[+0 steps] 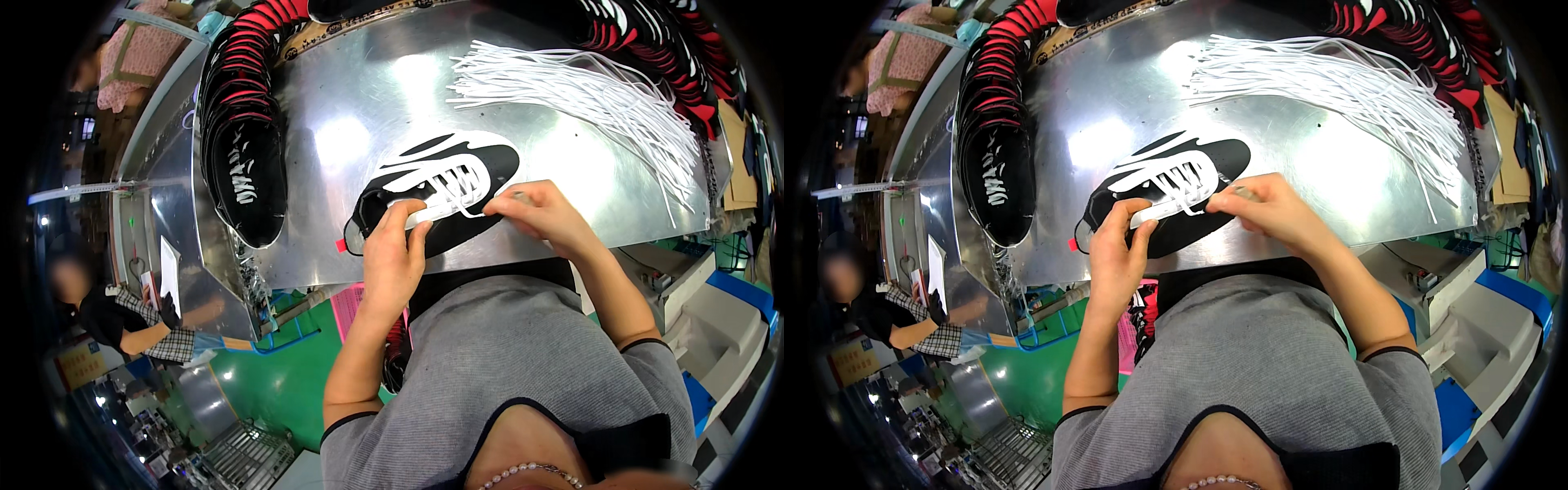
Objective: The person laces several black and white shoes one at a time by hand, pulling a white lace through eyelets and tying it in a knot before placing each shoe into a pile.
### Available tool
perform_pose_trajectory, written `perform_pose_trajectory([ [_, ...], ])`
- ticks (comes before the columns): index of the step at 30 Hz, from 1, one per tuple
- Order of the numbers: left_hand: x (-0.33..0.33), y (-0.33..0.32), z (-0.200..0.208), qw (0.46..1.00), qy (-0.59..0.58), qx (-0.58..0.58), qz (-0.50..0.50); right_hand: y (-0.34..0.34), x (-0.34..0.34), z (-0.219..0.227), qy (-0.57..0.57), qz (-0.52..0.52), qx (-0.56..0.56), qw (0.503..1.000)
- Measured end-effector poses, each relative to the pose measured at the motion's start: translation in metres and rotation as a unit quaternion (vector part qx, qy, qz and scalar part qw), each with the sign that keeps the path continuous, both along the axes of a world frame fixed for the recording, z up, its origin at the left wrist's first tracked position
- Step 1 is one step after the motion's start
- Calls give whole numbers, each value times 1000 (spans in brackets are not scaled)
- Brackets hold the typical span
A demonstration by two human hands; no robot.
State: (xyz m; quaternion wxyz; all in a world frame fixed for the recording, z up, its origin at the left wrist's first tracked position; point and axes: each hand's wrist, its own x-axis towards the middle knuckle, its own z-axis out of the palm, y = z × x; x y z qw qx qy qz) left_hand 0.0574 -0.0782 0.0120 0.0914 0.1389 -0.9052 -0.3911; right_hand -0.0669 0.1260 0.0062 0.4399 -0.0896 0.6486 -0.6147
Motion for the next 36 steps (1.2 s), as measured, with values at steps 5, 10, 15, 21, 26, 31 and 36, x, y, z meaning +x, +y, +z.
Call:
perform_pose_trajectory([
  [5, -5, 10, 6, 1000, 10, 18, -14, -24, 4, -23, -55, 38, -58, 996],
  [10, -3, 7, -1, 999, 3, 39, -8, -40, 26, -22, -66, -89, -132, 985],
  [15, -5, 9, 4, 998, -7, 63, -21, -59, 41, -38, 23, -170, -158, 972],
  [21, -10, 14, -2, 999, 12, -21, 24, -52, 39, -22, 96, -117, -117, 982],
  [26, -9, 11, -7, 999, 14, -30, 37, -22, 46, -23, 209, -6, -28, 977],
  [31, -11, 15, -5, 999, 7, -20, 40, -16, 40, -23, 234, 6, -5, 972],
  [36, -10, 17, -8, 999, -1, 5, 40, -18, 32, -20, 238, 30, 21, 971],
])
